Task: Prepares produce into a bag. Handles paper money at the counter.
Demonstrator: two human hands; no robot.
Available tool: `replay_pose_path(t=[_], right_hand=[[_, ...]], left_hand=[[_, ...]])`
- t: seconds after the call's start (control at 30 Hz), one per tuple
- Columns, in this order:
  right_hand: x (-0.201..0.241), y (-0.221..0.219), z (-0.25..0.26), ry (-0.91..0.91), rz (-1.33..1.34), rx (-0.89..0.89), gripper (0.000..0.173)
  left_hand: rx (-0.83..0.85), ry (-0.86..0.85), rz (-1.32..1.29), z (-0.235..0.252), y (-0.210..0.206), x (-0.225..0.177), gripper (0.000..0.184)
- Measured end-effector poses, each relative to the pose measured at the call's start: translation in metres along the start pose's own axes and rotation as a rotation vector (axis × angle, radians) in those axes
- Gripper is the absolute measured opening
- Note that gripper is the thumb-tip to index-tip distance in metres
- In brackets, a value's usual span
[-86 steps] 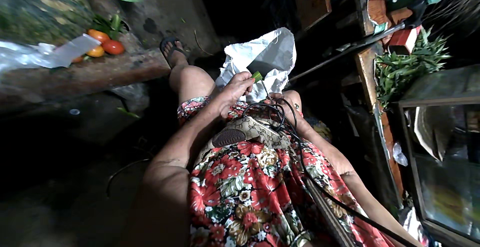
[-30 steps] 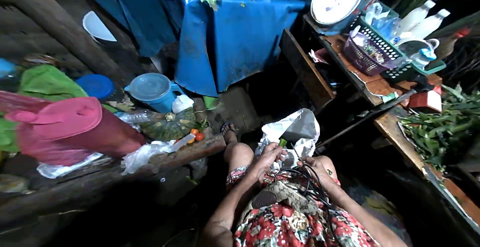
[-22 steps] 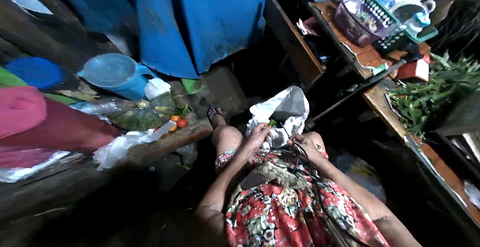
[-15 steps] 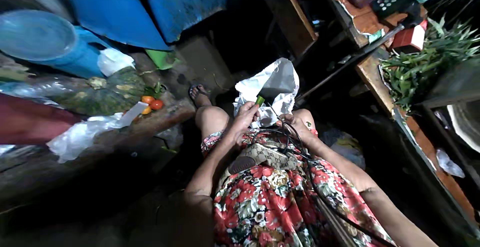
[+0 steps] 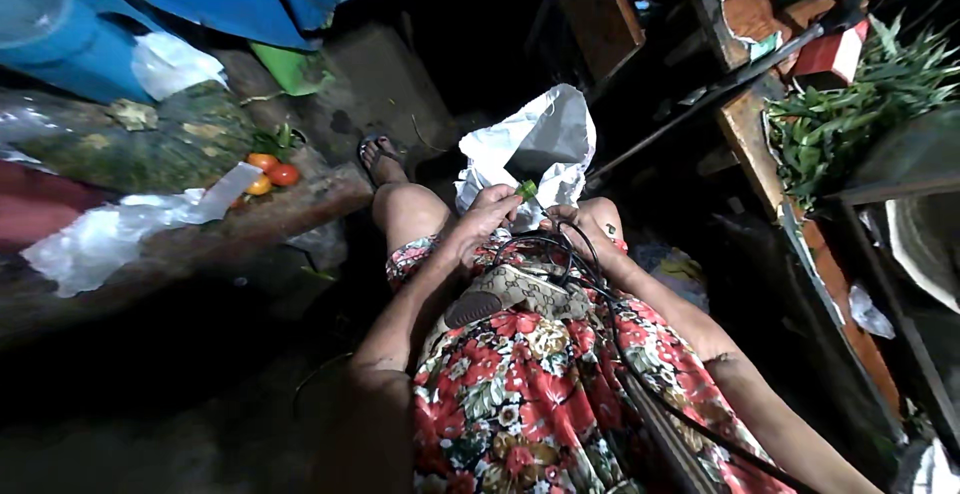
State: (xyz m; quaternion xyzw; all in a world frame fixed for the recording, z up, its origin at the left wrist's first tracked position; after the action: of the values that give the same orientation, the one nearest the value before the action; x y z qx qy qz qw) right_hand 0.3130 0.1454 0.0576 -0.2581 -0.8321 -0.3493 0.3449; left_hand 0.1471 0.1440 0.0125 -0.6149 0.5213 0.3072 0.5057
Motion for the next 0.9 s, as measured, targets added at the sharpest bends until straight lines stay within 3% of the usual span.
replay_pose_path(t=[0.4,0.6,0.9], right_hand=[[0.010,0.007,-0.004,0.112,-0.071,-0.050,0.029],[0.010,0.010,-0.007,-0.003,-0.083,-0.078,0.032],[0.017,0.003,-0.004,-0.006,-0.127,0.002,0.032]], left_hand=[[-0.005,0.049,-0.018,-0.001,-0.002,-0.001,0.014],[-0.004,0.050,0.030,-0.038,-0.002,-0.017,0.019],[0.089,0.044,0.070,-0.020,-0.011,-0.010,0.016]])
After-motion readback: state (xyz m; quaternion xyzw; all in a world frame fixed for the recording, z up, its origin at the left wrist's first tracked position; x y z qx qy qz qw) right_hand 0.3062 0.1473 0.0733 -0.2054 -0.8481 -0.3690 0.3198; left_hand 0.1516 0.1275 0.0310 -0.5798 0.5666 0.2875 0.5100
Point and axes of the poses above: each hand's wrist, its own z-axis towards the middle knuckle, its own y-axis out of the back of the hand, x = y × z, the point moved 10 cm from there along z, towards the middle knuckle, and after that the axes turned 3 degrees about -z, right-handed, at the moved point
